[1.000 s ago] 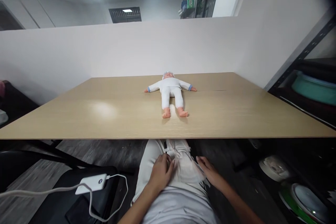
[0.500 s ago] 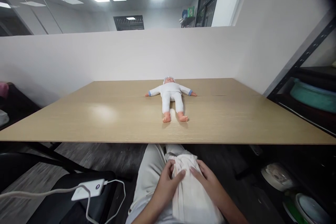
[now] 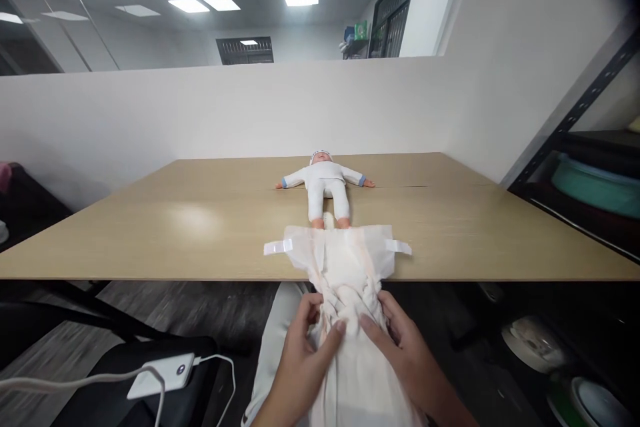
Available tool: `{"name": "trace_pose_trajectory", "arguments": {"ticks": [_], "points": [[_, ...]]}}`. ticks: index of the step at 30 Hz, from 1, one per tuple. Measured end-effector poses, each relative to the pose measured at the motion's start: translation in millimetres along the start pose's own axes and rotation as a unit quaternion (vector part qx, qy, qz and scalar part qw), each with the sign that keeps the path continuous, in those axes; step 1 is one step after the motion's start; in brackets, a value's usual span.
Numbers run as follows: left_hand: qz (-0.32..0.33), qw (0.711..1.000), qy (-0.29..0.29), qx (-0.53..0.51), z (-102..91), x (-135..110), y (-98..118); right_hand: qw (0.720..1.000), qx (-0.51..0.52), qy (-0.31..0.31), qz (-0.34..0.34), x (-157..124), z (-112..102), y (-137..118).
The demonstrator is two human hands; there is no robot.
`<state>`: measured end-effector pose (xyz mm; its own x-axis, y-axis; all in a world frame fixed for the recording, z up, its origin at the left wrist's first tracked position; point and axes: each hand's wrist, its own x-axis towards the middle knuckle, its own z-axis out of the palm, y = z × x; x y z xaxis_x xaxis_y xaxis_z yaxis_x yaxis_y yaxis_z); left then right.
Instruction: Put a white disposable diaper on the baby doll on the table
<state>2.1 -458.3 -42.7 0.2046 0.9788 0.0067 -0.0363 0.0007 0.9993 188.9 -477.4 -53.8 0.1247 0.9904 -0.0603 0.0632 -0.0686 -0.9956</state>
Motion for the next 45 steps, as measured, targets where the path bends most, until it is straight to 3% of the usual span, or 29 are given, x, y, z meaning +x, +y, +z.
{"name": "trace_pose_trajectory", "arguments": {"ticks": [3,8,11,14,16,18,20,25,27,30,33,36,38,41,45], "points": [[-0.011,1.000,0.008,0.005,-6.4,14,-19,1.000,-0.017,-0.024,0.003,15,1,16],[-0.028,0.999,0.013,-0.013,-9.3,16,-40,0.996,-0.086,-0.037,-0.004,18,-6,32],[-0.022,0.999,0.017,-0.017,-6.9,14,-45,0.988,-0.151,0.026,-0.032,14,-12,40],[-0.019,0.999,0.015,-0.036,-4.0,14,-48,0.967,-0.196,0.128,-0.105,10,-15,38],[-0.020,0.999,0.009,-0.048,-2.6,15,-49,0.947,-0.228,0.161,-0.160,9,-13,29],[-0.017,0.999,0.004,-0.050,-1.5,15,-50,0.928,-0.276,0.131,-0.211,12,-9,15],[-0.009,0.999,0.006,-0.043,-0.7,15,-51,0.908,-0.329,0.062,-0.250,24,-3,0],[-0.009,1.000,0.018,0.019,-4.2,12,-48,0.844,-0.446,-0.070,-0.290,78,17,-12],[-0.005,0.998,-0.006,0.064,-12.7,11,-41,0.823,-0.483,-0.100,-0.281,98,23,-6],[0.018,0.981,-0.088,0.173,-35.4,17,-18,0.809,-0.510,-0.118,-0.268,115,28,5],[0.089,0.945,-0.123,0.288,-62.6,43,11,0.804,-0.513,-0.104,-0.282,117,30,12],[0.200,0.888,-0.106,0.400,-82.8,97,32,0.802,-0.513,-0.100,-0.290,116,29,14],[0.268,0.828,-0.086,0.485,-88.5,145,37,0.802,-0.510,-0.102,-0.292,116,29,14],[0.302,0.732,-0.082,0.605,-85.9,218,32,0.804,-0.508,-0.104,-0.290,118,29,14],[0.360,0.610,-0.196,0.678,-71.0,281,20,0.806,-0.508,-0.106,-0.284,119,30,16]]}}
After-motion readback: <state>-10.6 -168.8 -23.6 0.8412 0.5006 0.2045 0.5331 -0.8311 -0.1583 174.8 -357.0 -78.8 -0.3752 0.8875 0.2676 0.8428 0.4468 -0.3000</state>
